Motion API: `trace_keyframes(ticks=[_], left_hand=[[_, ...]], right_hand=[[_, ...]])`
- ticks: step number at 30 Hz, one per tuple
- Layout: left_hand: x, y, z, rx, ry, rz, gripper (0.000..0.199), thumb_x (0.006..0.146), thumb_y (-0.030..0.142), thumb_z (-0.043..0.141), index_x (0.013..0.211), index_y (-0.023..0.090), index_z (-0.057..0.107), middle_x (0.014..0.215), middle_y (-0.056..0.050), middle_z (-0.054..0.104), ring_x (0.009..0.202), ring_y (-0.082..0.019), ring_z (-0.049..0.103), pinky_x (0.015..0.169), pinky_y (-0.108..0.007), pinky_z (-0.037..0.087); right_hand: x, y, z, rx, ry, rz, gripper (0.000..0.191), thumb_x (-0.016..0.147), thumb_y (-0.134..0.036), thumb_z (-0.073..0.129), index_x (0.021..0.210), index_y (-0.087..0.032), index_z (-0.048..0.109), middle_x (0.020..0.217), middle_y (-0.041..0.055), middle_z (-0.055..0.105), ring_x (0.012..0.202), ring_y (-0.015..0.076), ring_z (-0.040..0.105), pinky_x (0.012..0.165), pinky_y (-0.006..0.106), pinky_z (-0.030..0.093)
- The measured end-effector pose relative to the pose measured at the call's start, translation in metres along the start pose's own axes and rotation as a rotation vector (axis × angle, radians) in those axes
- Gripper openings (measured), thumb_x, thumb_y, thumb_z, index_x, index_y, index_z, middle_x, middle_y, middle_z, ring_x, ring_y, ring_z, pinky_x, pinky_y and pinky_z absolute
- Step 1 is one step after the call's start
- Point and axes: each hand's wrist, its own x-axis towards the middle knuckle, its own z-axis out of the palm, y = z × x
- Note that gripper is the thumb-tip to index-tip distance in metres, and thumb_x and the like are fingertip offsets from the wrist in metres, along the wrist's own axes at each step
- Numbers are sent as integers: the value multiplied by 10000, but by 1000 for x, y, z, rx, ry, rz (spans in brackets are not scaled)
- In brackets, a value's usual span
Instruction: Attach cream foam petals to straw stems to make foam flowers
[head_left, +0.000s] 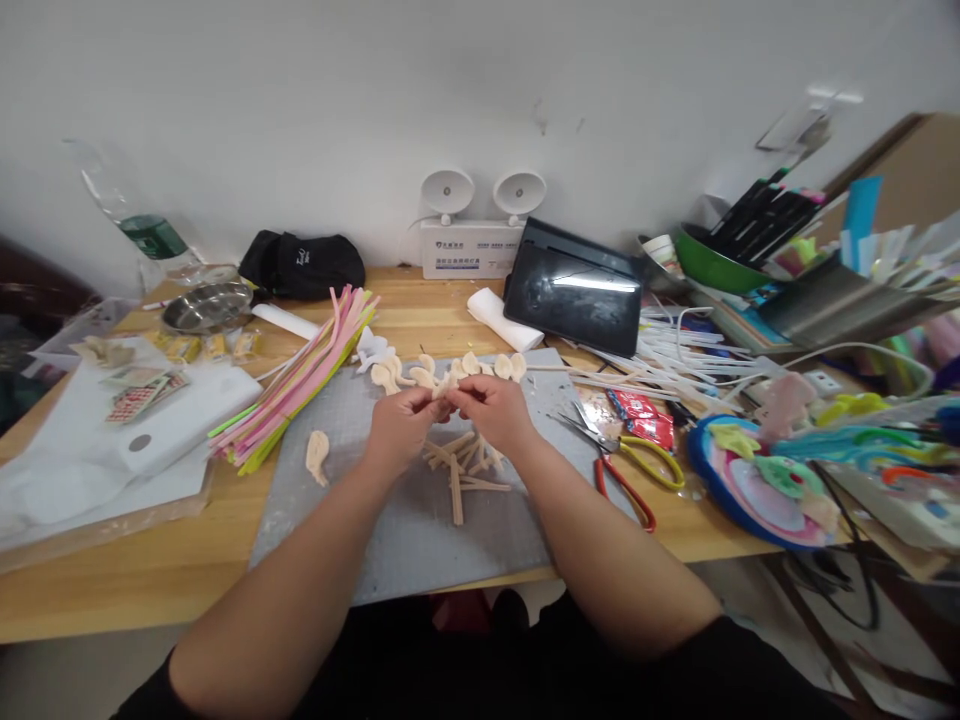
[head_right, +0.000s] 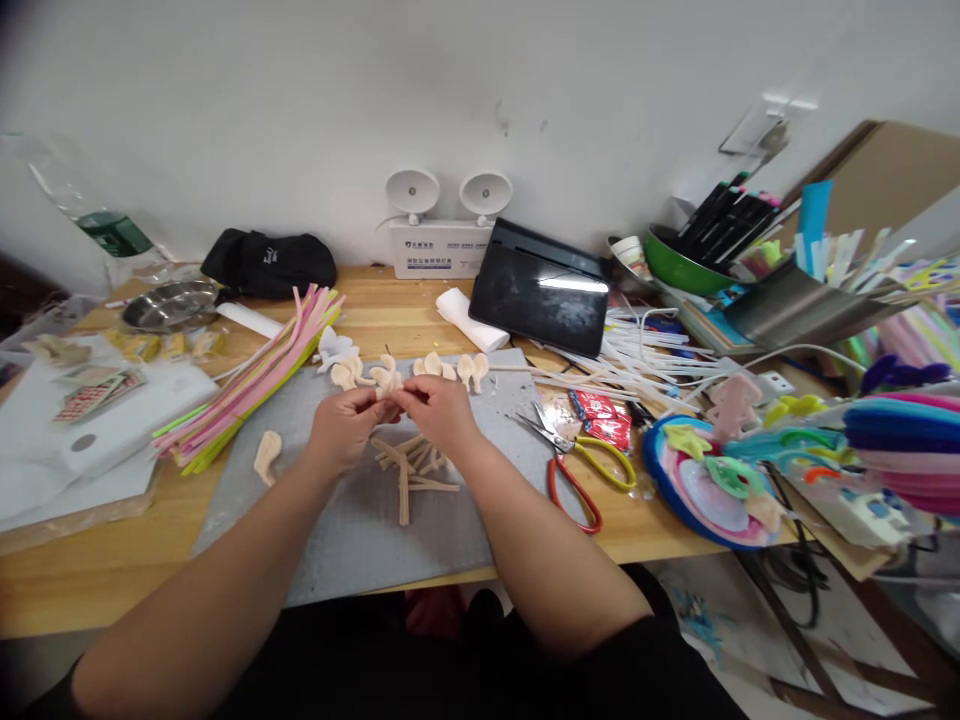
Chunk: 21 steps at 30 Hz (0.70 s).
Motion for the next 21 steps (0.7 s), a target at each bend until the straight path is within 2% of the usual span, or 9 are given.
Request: trace_keyframes(ticks=[2, 4, 7, 9, 13, 16, 21], left_hand=[[-1, 2, 1, -64, -30, -36, 262, 655, 362, 598, 524, 137, 568, 502, 11, 545, 522, -103, 500, 532, -220, 395], [-1, 3, 2, -246, -77, -122, 275, 624, 353, 631, 499, 136, 517, 478, 29, 502, 504, -92, 487, 552, -236, 425], [-2, 3, 2, -524, -145, -266, 273, 573, 349, 680, 558, 130, 519, 546, 20, 534, 540, -103, 521, 594, -282, 471], [-2, 4, 1, -595, -188, -310, 280, 551, 347, 699, 593, 122, 537, 588, 3, 557, 574, -115, 544, 599, -290, 483], [-4, 7, 1, -602, -284, -316, 300, 574, 372, 683, 556, 113, 533, 542, 3, 520, 609, -128, 560, 595, -274, 490], [-4, 7, 1, -572, -299, -321, 283, 591, 378, 669, 582, 118, 559, 539, 1, 529, 589, -131, 568, 566, -263, 486], [-3, 4, -4, -505, -339, -306, 210, 613, 332, 658, 636, 130, 607, 540, -6, 570, 525, -114, 554, 531, -255, 470]], right_hand=[[0, 0, 1, 73, 1, 54, 173, 698, -270, 547, 562, -167, 520, 503, -35, 512, 483, 79, 459, 479, 198, 348], [0, 2, 2, 177, -18, 85, 196, 679, -272, 554, 535, -171, 470, 479, -46, 472, 461, 76, 448, 457, 199, 350], [1, 6, 2, 384, -59, 116, 199, 665, -304, 570, 557, -176, 462, 491, -55, 449, 445, 71, 436, 435, 199, 367], [1, 7, 2, 449, -63, 119, 197, 655, -318, 583, 573, -174, 478, 510, -52, 454, 462, 70, 440, 445, 198, 382], [2, 7, 1, 407, -48, 81, 157, 655, -300, 589, 598, -167, 528, 546, -41, 479, 502, 68, 449, 468, 191, 383], [2, 7, 2, 388, -29, 51, 120, 647, -273, 596, 609, -166, 559, 575, -41, 482, 509, 62, 442, 479, 190, 378], [2, 7, 2, 524, -117, 96, 138, 623, -275, 617, 593, -160, 548, 562, -49, 469, 489, 60, 448, 460, 193, 368]])
